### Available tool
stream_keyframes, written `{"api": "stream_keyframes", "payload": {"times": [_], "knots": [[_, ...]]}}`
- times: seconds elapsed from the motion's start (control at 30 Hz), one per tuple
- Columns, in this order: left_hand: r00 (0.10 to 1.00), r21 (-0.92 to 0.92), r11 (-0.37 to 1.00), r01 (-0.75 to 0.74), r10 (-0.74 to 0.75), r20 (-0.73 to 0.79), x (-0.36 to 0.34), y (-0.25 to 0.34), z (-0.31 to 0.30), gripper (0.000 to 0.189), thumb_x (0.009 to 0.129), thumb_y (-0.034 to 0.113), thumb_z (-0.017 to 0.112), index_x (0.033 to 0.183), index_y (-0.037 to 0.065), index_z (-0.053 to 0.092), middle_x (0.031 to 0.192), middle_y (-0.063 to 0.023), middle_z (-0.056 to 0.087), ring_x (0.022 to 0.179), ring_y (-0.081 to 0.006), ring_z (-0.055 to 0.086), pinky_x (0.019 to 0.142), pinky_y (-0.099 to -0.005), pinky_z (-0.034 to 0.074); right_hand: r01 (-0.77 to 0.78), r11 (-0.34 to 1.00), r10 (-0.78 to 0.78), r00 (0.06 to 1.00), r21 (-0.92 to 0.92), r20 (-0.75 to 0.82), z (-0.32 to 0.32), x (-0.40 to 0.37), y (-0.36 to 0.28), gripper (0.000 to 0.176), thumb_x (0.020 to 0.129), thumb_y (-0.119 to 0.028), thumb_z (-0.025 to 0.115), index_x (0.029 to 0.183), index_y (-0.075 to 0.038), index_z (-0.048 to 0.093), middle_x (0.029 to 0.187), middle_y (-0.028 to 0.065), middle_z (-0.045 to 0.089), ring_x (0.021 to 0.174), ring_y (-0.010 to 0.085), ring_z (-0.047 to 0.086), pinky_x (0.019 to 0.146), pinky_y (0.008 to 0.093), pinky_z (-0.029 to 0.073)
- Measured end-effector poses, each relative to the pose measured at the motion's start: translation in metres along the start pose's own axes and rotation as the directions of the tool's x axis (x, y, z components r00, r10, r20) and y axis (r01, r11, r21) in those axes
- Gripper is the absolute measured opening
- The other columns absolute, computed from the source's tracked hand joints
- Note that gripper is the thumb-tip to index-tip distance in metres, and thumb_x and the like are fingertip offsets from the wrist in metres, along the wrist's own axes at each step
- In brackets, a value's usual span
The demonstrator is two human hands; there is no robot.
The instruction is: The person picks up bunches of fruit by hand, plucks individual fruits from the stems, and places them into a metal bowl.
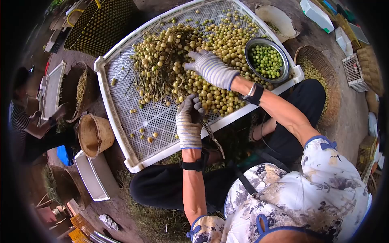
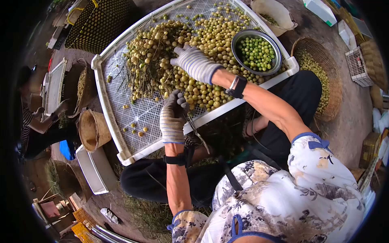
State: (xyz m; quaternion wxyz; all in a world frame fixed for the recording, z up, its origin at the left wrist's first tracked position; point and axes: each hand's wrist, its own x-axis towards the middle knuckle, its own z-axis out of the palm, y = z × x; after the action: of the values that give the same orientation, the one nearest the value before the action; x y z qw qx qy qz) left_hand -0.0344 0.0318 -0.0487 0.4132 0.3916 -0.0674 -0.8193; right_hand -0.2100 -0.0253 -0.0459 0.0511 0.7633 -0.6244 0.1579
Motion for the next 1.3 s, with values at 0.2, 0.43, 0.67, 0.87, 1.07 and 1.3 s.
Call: {"api": "stream_keyframes", "payload": {"times": [0.2,0.43,0.67,0.87,1.07,1.3], "knots": [[0.99,-0.061,0.996,0.072,-0.065,0.122,0.002,0.006,-0.03,0.028,0.101,0.009,0.049,0.127,-0.003,0.047,0.085,-0.003,0.053,0.056,-0.0049,0.036,0.045,-0.0186,0.029,-0.036,0.85,0.099,0.991,0.526,-0.093,-0.005,0.018,0.009,0.014,0.082,-0.007,0.071,0.096,-0.009,0.072,0.092,0.006,0.069,0.088,0.0216,0.064,0.083,0.0344,0.054],[0.989,0.01,0.999,0.051,-0.052,0.137,-0.011,0.001,-0.02,0.03,0.102,0.02,0.053,0.12,-0.003,0.054,0.077,0.0008,0.05,0.051,-0.0039,0.031,0.044,-0.0182,0.026,0.01,0.085,0.541,0.839,0.996,-0.054,-0.071,-0.018,0.012,0.019,0.096,-0.01,0.061,0.107,0.004,0.067,0.087,0.0054,0.069,0.08,0.0111,0.066,0.075,0.0238,0.056],[0.972,-0.022,1.0,0.001,0.004,0.235,0.001,-0.017,-0.012,0.04,0.1,0.022,0.054,0.127,-0.007,0.05,0.113,-0.0182,0.065,0.097,-0.0281,0.068,0.08,-0.0377,0.059,-0.052,0.269,0.319,0.947,0.962,-0.038,-0.076,-0.103,-0.048,0.014,0.089,-0.004,0.067,0.102,-0.002,0.067,0.103,0.0079,0.068,0.09,0.0143,0.067,0.076,0.0296,0.055],[0.999,0.002,1.0,-0.017,0.017,-0.05,-0.006,-0.011,0.003,0.031,0.101,0.015,0.051,0.124,-0.006,0.052,0.099,-0.0113,0.063,0.076,-0.0163,0.062,0.071,-0.0299,0.057,0.109,0.692,-0.024,0.992,0.714,-0.128,-0.054,-0.138,-0.066,0.032,0.075,0.004,0.066,0.104,-0.01,0.07,0.105,0.0069,0.067,0.093,0.0276,0.066,0.08,0.0338,0.055],[0.968,0.067,0.998,-0.01,-0.008,0.253,-0.02,-0.002,-0.006,0.021,0.1,0.02,0.055,0.107,0.0,0.059,0.078,0.0013,0.056,0.049,-0.0018,0.034,0.042,-0.0169,0.025,-0.159,0.351,0.27,0.961,0.923,0.063,-0.054,-0.12,-0.041,0.025,0.088,-0.004,0.062,0.113,-0.004,0.066,0.102,0.0071,0.067,0.089,0.0164,0.065,0.082,0.0298,0.052],[0.98,0.5,0.845,-0.188,0.199,0.033,-0.042,-0.016,0.026,0.024,0.096,0.028,0.063,0.08,0.012,0.055,0.059,0.0069,0.047,0.043,-0.0015,0.034,0.04,-0.0193,0.023,-0.267,0.235,0.281,0.939,0.935,0.197,-0.044,-0.077,-0.044,0.029,0.089,-0.019,0.07,0.112,-0.002,0.067,0.099,0.0039,0.069,0.093,0.0118,0.062,0.085,0.029,0.05]]}}
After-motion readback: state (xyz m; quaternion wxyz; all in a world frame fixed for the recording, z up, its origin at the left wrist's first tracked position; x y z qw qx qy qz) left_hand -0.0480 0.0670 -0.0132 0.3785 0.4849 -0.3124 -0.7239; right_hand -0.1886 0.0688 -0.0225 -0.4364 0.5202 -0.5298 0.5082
